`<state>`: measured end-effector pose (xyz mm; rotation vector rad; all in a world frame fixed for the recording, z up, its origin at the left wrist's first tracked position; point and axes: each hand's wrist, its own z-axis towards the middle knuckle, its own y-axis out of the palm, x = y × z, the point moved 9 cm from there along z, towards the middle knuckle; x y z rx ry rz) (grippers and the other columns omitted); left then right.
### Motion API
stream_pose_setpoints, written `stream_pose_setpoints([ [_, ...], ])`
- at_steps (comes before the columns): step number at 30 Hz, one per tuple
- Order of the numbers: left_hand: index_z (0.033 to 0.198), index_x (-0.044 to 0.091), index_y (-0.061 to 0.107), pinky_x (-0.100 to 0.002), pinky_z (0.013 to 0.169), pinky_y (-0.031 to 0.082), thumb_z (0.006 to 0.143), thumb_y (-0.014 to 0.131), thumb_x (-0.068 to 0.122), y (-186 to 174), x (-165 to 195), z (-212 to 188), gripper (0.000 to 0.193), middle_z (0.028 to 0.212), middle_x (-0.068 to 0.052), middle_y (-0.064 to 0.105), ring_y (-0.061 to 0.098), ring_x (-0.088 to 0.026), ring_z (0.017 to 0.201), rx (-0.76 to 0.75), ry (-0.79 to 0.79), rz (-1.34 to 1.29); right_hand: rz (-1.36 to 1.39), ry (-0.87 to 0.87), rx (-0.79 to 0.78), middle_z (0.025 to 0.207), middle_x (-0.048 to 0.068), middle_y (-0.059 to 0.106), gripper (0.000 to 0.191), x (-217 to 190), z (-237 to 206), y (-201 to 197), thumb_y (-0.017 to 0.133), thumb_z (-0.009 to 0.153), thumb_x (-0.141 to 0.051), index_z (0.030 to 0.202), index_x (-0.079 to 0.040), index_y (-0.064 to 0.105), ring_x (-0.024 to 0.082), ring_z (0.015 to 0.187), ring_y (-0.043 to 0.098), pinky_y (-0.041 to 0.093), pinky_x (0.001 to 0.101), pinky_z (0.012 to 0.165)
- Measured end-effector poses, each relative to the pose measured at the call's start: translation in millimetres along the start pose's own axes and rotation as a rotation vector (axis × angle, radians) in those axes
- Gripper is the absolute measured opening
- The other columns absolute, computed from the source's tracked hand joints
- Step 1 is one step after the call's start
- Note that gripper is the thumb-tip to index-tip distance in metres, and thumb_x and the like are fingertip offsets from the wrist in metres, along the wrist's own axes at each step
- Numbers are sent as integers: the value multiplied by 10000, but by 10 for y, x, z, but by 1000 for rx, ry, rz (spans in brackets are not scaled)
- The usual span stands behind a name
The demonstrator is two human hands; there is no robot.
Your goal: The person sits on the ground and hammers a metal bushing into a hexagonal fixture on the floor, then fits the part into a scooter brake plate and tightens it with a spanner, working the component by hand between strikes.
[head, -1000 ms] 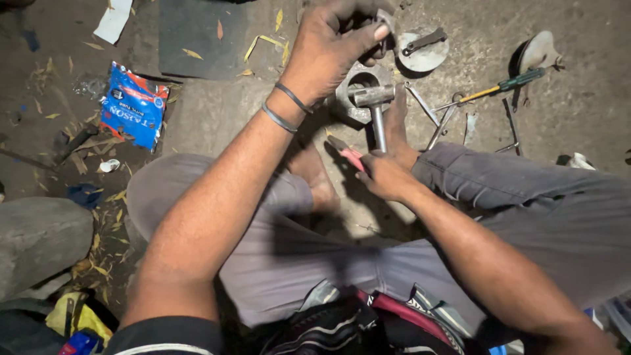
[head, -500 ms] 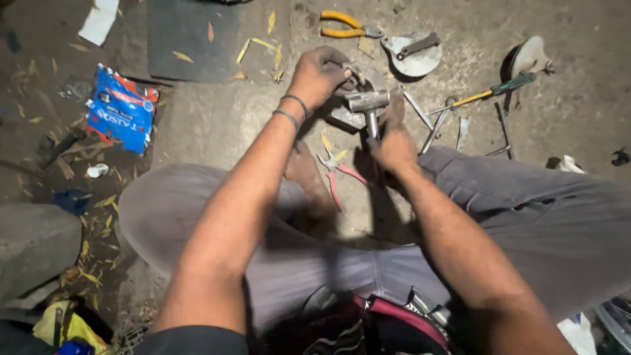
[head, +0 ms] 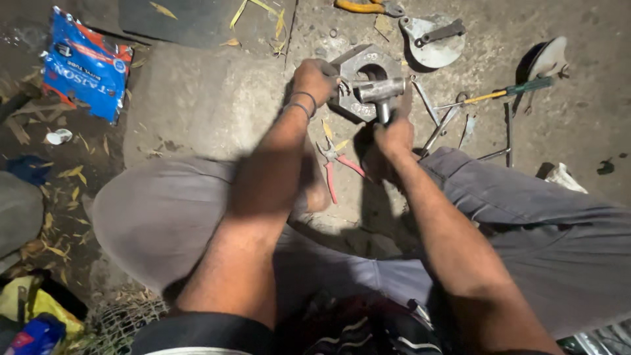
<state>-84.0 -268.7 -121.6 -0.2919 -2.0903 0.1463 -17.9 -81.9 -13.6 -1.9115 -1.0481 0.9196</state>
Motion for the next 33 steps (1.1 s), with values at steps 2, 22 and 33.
stream_pose_setpoints([
  [2, 894, 25, 779, -326, 609, 630, 767, 811, 64, 30, -76, 24, 136, 778, -135, 783, 784, -200, 637, -45, -53, -21, 153, -3, 108, 972, 244, 742, 378, 13, 20, -119, 765, 833, -249, 1113, -1, 707, 437, 967, 718, 556, 514, 842],
  [22, 873, 31, 766, -418, 742, 599, 758, 855, 201, 51, -125, 68, 224, 857, -187, 754, 743, -333, 796, -47, 8, 247, 346, -373, 374, 1005, 182, 713, 303, -348, -112, -394, 692, 969, -320, 1150, -78, 666, 234, 911, 641, 529, 351, 824],
  [33, 900, 22, 765, -295, 531, 582, 827, 761, 55, 61, -201, -25, 80, 730, -121, 761, 750, -183, 597, -107, -93, 2, 193, -553, 166, 1383, 370, 493, 391, -548, -291, -161, 750, 959, -297, 1169, 31, 721, 521, 1404, 345, 145, 594, 1245],
])
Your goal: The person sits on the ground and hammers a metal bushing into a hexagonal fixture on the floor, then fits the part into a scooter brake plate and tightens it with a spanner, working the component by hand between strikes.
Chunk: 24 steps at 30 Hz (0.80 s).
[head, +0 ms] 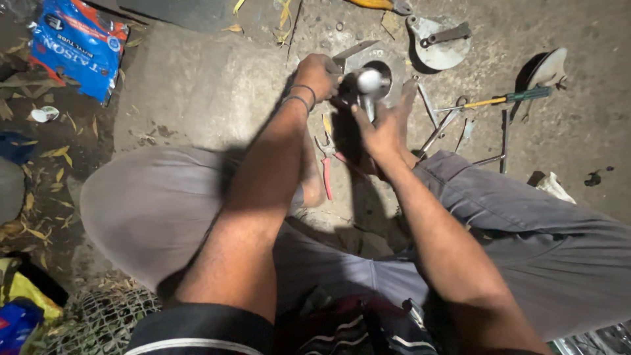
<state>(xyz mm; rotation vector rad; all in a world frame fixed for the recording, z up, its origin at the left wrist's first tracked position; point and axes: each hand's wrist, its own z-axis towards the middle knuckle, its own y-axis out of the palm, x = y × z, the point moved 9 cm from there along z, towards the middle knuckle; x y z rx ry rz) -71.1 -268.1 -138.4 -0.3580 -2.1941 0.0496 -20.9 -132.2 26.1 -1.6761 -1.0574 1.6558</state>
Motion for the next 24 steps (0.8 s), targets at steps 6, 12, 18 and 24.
stream_pose_setpoints([
  [6, 882, 65, 705, -313, 491, 558, 838, 743, 90, 57, -32, 0, 63, 717, -82, 742, 742, -175, 607, -153, -81, -190, 114, 128, 13, 1613, 456, 122, 537, 165, 12, 31, 734, 980, -365, 1308, 52, 647, 552, 1545, 69, 63, 551, 1277],
  [12, 857, 95, 748, -349, 661, 571, 718, 858, 59, -208, 522, -82, 181, 809, -116, 752, 733, -239, 726, 205, 495, 189, 421, 268, 169, 1675, 343, 194, 757, 252, 117, -87, 707, 1014, -316, 1513, 139, 363, 403, 1604, 123, 81, 412, 1295],
  [18, 932, 88, 725, -436, 793, 563, 690, 724, -42, -43, 538, -246, 274, 911, -171, 729, 707, -365, 886, 149, 485, 337, 412, 263, 159, 1689, 319, 202, 729, 220, 125, -97, 700, 1006, -299, 1501, 138, 393, 386, 1609, 126, 75, 385, 1296],
  [24, 973, 44, 695, -495, 886, 520, 713, 617, -111, -1, 661, -325, 312, 984, -198, 693, 639, -430, 1000, 217, 627, 365, 356, 253, 118, 1663, 365, 172, 698, 210, 68, -45, 683, 1032, -346, 1450, 157, 441, 449, 1585, 117, 82, 445, 1287],
])
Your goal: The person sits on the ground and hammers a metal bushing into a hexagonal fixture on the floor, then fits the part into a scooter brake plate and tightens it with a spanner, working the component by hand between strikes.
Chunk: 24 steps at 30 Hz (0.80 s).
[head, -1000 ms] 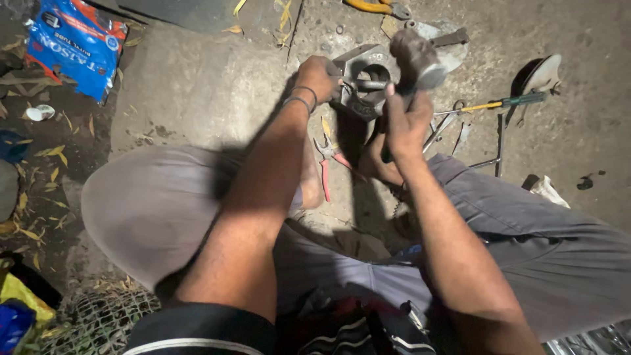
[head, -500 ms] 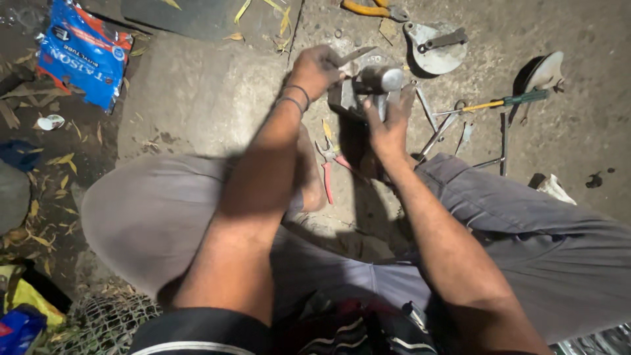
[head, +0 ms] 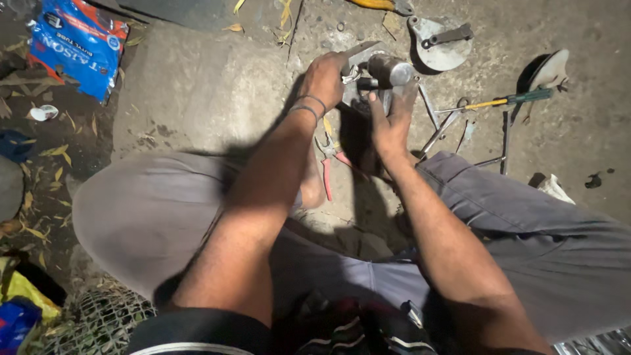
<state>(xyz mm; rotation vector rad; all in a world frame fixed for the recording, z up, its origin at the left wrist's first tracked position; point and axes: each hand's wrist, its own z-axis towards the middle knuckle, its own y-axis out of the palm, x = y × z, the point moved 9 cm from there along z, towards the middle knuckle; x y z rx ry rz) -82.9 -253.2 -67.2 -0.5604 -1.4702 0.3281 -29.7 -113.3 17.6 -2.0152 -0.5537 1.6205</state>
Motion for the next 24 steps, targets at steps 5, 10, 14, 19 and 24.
stream_pose_setpoints([
  [5, 892, 47, 669, -499, 888, 509, 739, 650, -70, 55, -68, -30, 193, 973, -197, 689, 636, -428, 1004, -57, -43, 33, -372, -59, -113, 1572, 470, 161, 492, 19, -46, 122, 726, 984, -341, 1206, 94, 667, 561, 1531, 122, 90, 542, 1288],
  [10, 950, 42, 679, -498, 886, 511, 708, 628, -87, 55, -48, -35, 279, 995, -216, 686, 632, -440, 999, -46, -42, 33, -222, -124, -42, 1506, 497, 284, 413, -183, 3, 39, 749, 966, -283, 1166, 71, 678, 590, 1486, 203, 115, 572, 1257],
  [14, 957, 40, 683, -510, 889, 509, 745, 614, -95, 57, -43, -26, 260, 1014, -216, 690, 628, -449, 1006, -22, -36, 75, 191, 319, -86, 1313, 427, 571, 465, 51, -18, -29, 698, 895, -388, 1237, -92, 590, 580, 1251, 488, 359, 548, 1158],
  [19, 902, 37, 673, -507, 889, 519, 746, 619, -74, 73, -72, -12, 199, 997, -213, 689, 638, -439, 1014, -42, -70, 144, 9, -109, -68, 1477, 476, 400, 435, -194, -69, -49, 709, 972, -289, 1261, 29, 636, 572, 1432, 313, 218, 490, 1224],
  [24, 874, 40, 678, -506, 885, 523, 729, 617, -76, 98, -62, 5, 195, 974, -209, 692, 646, -434, 998, -53, -80, 117, -270, -169, -79, 1503, 532, 239, 381, -182, -29, 77, 759, 994, -245, 1140, 98, 674, 583, 1470, 163, 136, 496, 1229],
])
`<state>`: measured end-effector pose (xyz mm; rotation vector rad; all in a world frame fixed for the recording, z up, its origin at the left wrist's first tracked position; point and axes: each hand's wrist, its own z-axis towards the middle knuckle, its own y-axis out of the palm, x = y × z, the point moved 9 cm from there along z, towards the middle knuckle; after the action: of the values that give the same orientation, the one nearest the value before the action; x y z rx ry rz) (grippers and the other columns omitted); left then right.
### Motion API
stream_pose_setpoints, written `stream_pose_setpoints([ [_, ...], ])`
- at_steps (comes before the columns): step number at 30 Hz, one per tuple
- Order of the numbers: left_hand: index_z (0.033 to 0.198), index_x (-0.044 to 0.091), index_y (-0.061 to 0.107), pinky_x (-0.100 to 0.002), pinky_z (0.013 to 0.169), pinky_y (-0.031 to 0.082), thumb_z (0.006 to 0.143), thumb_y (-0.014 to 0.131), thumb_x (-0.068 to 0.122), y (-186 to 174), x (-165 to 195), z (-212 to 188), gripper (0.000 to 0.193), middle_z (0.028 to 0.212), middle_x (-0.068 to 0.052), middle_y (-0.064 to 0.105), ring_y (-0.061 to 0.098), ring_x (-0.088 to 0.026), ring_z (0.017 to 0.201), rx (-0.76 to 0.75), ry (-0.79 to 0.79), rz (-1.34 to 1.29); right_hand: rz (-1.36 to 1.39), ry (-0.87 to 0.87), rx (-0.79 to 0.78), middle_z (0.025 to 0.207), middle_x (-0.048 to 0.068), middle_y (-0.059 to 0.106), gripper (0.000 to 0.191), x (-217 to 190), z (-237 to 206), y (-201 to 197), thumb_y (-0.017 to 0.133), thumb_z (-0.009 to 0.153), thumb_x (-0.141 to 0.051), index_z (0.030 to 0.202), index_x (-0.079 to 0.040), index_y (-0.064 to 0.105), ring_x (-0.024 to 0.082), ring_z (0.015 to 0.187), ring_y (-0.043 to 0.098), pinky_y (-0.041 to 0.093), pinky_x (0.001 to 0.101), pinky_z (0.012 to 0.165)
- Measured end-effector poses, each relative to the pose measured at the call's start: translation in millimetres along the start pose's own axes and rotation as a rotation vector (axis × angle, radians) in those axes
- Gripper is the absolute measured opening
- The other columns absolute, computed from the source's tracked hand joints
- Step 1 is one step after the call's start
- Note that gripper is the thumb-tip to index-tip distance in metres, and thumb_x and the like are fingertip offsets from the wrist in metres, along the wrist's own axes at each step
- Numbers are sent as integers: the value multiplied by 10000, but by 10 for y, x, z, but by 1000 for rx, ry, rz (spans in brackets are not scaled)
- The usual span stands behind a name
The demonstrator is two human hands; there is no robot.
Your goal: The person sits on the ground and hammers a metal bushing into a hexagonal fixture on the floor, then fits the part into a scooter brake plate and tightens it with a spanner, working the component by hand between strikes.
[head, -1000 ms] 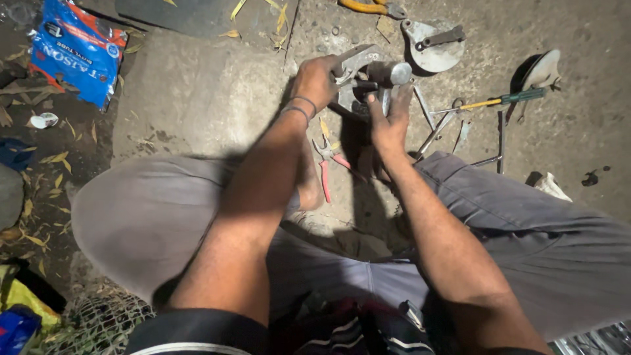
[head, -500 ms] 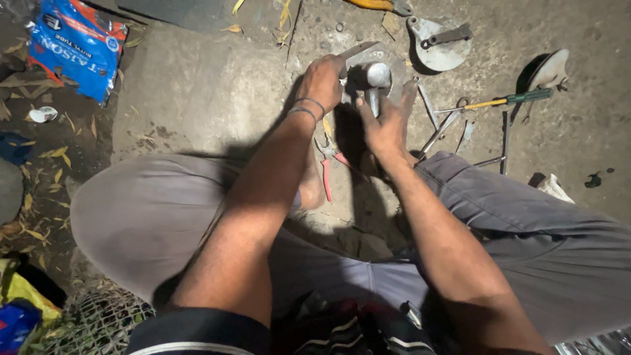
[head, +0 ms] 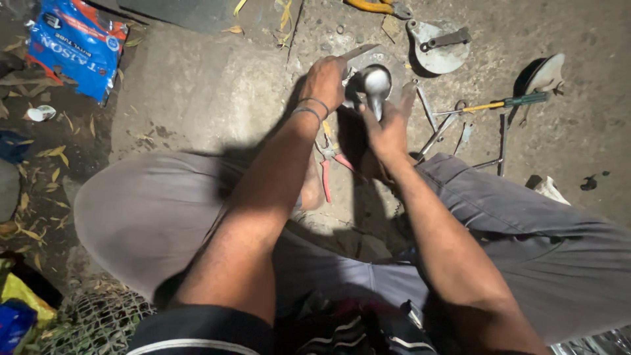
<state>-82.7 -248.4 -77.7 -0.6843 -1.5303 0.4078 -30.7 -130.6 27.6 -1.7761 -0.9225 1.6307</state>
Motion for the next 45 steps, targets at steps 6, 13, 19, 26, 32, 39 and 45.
stream_pose_setpoints([
  [6, 922, 46, 706, -498, 893, 527, 780, 606, -68, 56, -49, 8, 208, 1018, -210, 695, 640, -436, 1014, 16, 4, 24, 304, 282, 63, 892, 249, 673, 327, 115, 104, -378, 693, 977, -269, 975, 54, 649, 380, 856, 614, 494, 470, 820],
  [13, 898, 19, 713, -501, 873, 538, 729, 623, -47, 133, -31, 19, 202, 972, -232, 694, 655, -448, 962, -26, 27, 137, -33, -204, 119, 862, 214, 652, 244, -181, -23, -169, 711, 1019, -219, 1012, 22, 678, 403, 904, 618, 439, 565, 976],
  [19, 854, 36, 719, -505, 868, 535, 741, 630, -43, 82, -36, 72, 165, 976, -226, 698, 652, -444, 978, -44, -17, 92, 199, 112, 110, 835, 188, 628, 341, 88, 77, -226, 750, 1004, -287, 950, 39, 663, 283, 794, 607, 495, 441, 728],
  [26, 884, 27, 712, -525, 855, 526, 762, 640, -32, 101, -101, 25, 154, 976, -242, 690, 644, -456, 982, -24, -18, 66, 1092, 145, 179, 820, 54, 587, 146, 1, 74, -567, 622, 1065, -171, 1043, -28, 601, 127, 701, 561, 441, 307, 610],
  [32, 860, 31, 712, -508, 872, 540, 735, 615, -59, 188, -96, 51, 181, 972, -242, 688, 652, -452, 974, -53, -19, 174, -557, -504, 523, 1065, 392, 544, 222, -609, -188, -263, 594, 1049, -373, 962, -171, 558, 476, 973, 535, 504, 437, 784],
  [39, 923, 46, 737, -513, 866, 546, 743, 626, -56, 129, -169, 71, 235, 1011, -238, 698, 654, -454, 999, -61, -146, 78, 320, 64, 285, 860, 116, 617, 316, -104, 202, -856, 717, 1087, -257, 1085, 43, 617, 242, 714, 559, 482, 387, 661],
  [45, 972, 67, 757, -506, 864, 550, 796, 612, -50, 13, -114, 49, 257, 1032, -233, 706, 654, -456, 1014, -62, -157, 73, 866, 10, 222, 958, 255, 576, 375, -27, 44, -486, 688, 1002, -317, 1053, 47, 615, 366, 840, 555, 435, 406, 752],
])
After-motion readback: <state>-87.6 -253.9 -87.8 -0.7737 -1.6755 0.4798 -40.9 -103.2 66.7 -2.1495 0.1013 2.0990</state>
